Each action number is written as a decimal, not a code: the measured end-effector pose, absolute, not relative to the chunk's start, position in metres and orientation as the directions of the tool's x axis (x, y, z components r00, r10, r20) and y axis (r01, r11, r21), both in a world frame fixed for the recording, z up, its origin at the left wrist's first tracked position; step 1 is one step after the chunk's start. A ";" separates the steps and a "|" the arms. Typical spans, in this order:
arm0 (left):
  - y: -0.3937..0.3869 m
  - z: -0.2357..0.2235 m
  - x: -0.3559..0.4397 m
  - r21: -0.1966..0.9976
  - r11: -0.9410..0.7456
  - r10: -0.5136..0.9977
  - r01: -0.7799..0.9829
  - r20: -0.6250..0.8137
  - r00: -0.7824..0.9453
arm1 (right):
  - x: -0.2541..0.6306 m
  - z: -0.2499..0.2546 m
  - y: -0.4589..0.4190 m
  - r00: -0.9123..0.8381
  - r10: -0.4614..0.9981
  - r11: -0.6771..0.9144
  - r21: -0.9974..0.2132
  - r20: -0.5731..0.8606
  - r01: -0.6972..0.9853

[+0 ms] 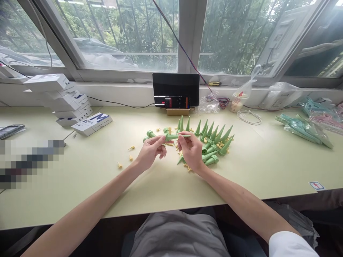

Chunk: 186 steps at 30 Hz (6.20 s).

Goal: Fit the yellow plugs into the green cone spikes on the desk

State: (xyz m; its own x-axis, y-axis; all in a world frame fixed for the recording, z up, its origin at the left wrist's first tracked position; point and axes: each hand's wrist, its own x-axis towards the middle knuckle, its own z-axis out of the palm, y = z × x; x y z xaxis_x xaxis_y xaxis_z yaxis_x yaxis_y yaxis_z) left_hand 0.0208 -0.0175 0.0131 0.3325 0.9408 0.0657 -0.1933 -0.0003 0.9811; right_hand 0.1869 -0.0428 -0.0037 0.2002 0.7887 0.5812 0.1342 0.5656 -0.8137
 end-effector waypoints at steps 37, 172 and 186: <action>-0.015 0.007 0.018 0.888 -0.408 0.881 0.211 0.322 0.348 | 0.186 0.058 -0.009 -0.277 0.880 0.469 -0.792 0.385 0.390; -0.015 0.000 0.012 0.599 -0.596 0.796 0.534 0.351 0.494 | 0.204 -0.006 -0.053 -0.125 0.717 0.637 -0.572 0.686 0.517; -0.011 0.002 0.013 0.839 -0.457 0.869 0.297 0.349 0.352 | 0.203 -0.005 -0.055 -0.118 0.704 0.653 -0.572 0.701 0.495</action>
